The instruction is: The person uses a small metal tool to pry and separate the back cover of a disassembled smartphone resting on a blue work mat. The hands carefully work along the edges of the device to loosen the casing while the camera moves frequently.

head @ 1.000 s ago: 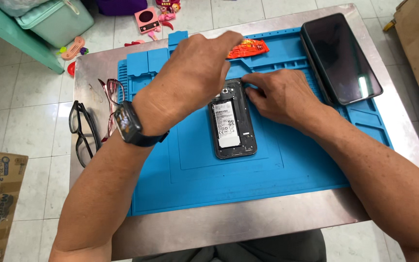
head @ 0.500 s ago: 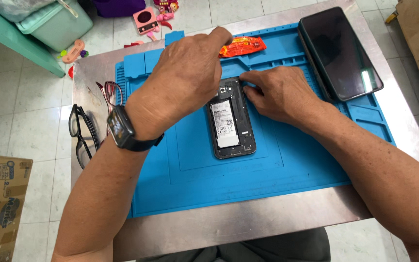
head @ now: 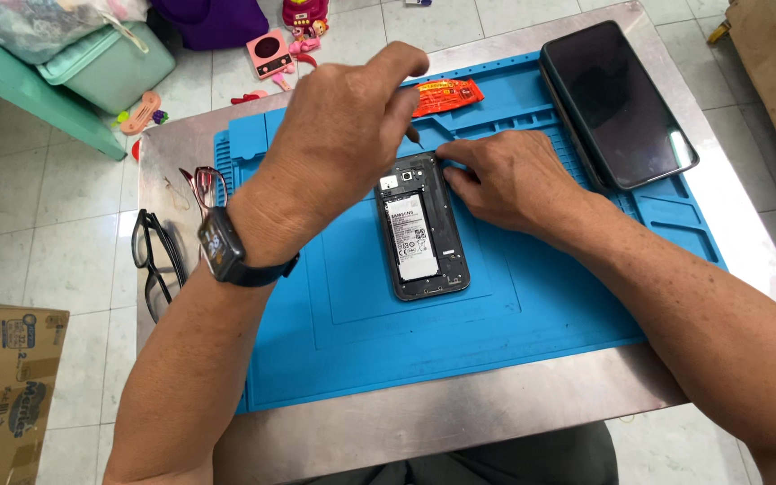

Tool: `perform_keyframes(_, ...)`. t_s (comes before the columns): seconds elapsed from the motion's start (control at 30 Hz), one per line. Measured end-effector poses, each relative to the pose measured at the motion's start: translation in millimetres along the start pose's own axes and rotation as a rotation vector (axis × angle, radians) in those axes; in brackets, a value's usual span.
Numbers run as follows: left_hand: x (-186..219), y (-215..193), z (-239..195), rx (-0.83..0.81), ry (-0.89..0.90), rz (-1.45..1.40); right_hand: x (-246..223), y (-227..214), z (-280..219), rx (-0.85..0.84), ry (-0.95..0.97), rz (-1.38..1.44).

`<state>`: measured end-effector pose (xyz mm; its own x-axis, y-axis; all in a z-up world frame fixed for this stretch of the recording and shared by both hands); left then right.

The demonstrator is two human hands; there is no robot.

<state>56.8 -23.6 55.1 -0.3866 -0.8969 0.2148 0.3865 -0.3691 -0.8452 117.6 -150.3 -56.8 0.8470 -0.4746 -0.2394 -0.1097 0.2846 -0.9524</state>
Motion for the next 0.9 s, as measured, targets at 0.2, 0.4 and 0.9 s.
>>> perform_keyframes(0.2, -2.2, 21.7, -0.5, -0.067, -0.059, -0.006, 2.3, 2.2, -0.4, 0.032, -0.004, -0.022)
perform_keyframes(0.4, -1.8, 23.5, -1.0, -0.058, -0.055, -0.011, 2.6, 2.8, -0.6, 0.052, -0.019, -0.015)
perform_keyframes(0.9, -8.7, 38.9, -2.5, -0.108, -0.092, -0.002, 0.1, 0.7, -0.6, 0.053, -0.025, -0.02)
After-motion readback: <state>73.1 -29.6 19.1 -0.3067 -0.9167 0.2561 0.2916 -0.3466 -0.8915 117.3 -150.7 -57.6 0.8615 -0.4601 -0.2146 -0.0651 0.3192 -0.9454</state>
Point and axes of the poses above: each hand's wrist, its own z-axis towards the middle knuckle, its own y-axis out of the palm, x = y × z, the point moved 8 cm from there along z, towards the middle knuckle, and after that the axes turned 2 degrees about -x, right-handed, at the moved point
